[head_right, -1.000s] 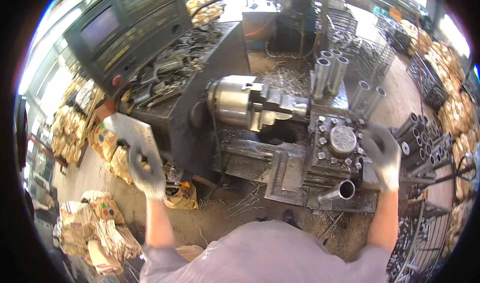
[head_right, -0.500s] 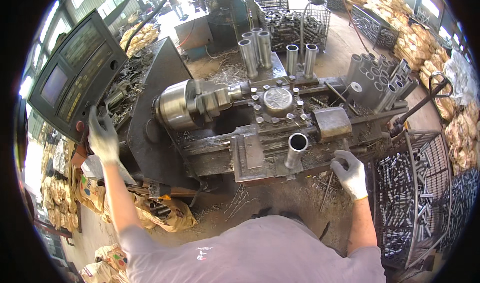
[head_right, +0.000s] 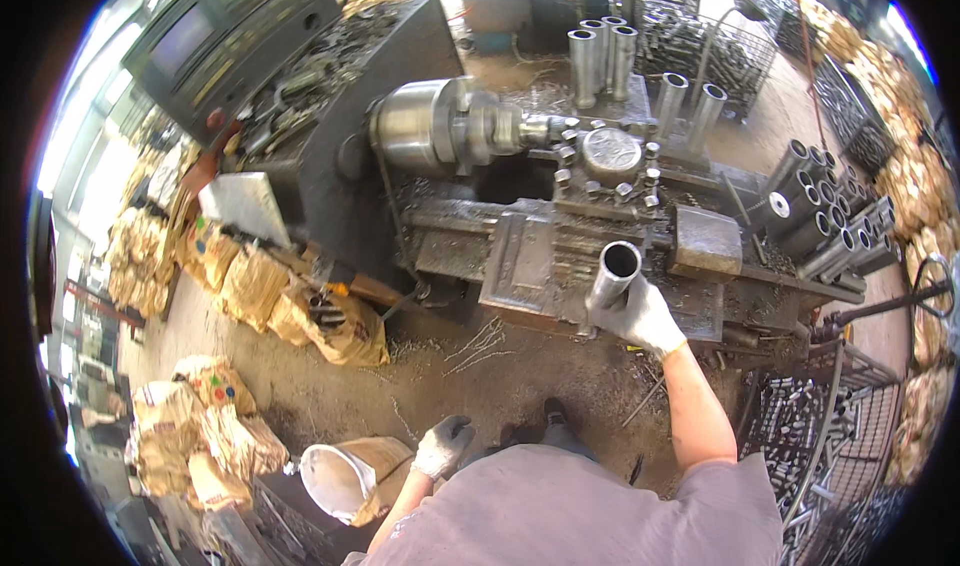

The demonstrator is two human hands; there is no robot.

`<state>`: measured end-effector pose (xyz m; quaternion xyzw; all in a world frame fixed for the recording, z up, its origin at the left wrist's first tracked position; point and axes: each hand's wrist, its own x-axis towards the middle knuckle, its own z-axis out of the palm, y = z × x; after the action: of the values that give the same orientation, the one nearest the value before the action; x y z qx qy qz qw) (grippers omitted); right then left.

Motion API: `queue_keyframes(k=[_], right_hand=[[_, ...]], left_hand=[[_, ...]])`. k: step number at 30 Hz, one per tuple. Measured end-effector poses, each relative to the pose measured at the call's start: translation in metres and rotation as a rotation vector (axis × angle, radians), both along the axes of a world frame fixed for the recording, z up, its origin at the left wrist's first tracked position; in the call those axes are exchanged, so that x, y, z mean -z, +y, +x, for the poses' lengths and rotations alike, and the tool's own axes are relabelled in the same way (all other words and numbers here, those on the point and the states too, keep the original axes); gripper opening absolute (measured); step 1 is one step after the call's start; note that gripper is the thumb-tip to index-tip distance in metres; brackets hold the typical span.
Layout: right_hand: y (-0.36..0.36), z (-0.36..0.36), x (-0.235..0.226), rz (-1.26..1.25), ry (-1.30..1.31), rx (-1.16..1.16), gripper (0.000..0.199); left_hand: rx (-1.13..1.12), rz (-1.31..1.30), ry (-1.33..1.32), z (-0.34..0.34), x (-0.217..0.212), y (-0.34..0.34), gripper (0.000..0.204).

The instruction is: The person operates a metal turning machine, loading cylindrical metal parts into the chuck, starting the machine, and removing finished parts. The person places the finished parts into a nearby basket.

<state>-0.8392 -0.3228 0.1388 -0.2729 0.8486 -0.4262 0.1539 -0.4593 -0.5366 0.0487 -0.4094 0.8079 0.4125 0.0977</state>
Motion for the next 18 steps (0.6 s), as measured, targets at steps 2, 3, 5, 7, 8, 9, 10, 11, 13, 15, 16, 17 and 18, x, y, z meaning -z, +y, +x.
queue_keyframes(k=[2,3,5,7,8,9,10,11,13,15,16,17,18], right_hand=[[-0.021,0.0,0.016,-0.004,0.041,0.072,0.05],[-0.035,0.013,0.01,0.021,0.054,0.048,0.048],[-0.058,0.042,0.026,-0.2,-0.222,-0.106,0.038],[-0.093,0.081,0.087,-0.527,-0.644,-0.171,0.028],[-0.111,0.13,0.068,-0.351,-0.327,-0.401,0.022],[-0.129,0.18,0.047,-0.235,0.023,-0.576,0.016],[-0.147,0.228,0.046,-0.165,-0.017,-0.721,0.022],[-0.165,0.271,0.046,-0.099,-0.038,-0.872,0.028],[-0.181,0.354,0.06,0.075,-0.054,-1.168,0.04],[-0.182,0.435,0.075,0.195,-0.024,-1.432,0.049],[-0.182,0.473,0.08,0.215,-0.004,-1.546,0.052],[-0.179,0.51,0.068,0.227,0.029,-1.699,0.051],[-0.177,0.544,0.053,0.225,0.057,-1.84,0.05]], left_hand=[[-0.046,-0.063,0.031,0.032,0.001,0.022,0.043],[-0.083,-0.103,0.045,0.046,0.001,0.033,0.042],[-0.162,-0.159,0.1,0.081,0.004,0.045,0.039],[-0.297,-0.179,0.099,0.126,0.007,0.061,0.037],[-0.389,-0.185,0.088,0.154,0.007,0.073,0.036],[-0.482,-0.193,0.043,0.183,0.008,0.088,0.036],[-0.581,-0.2,0.036,0.217,0.009,0.105,0.036],[-0.685,-0.216,0.038,0.248,0.012,0.119,0.036],[-0.887,-0.149,-0.004,0.308,0.015,0.16,0.036],[-1.116,-0.169,-0.034,0.361,0.031,0.204,0.041],[-1.215,-0.169,-0.072,0.384,0.032,0.225,0.043],[-1.347,-0.164,-0.088,0.402,0.038,0.252,0.044],[-1.473,-0.158,-0.107,0.416,0.042,0.276,0.045]])
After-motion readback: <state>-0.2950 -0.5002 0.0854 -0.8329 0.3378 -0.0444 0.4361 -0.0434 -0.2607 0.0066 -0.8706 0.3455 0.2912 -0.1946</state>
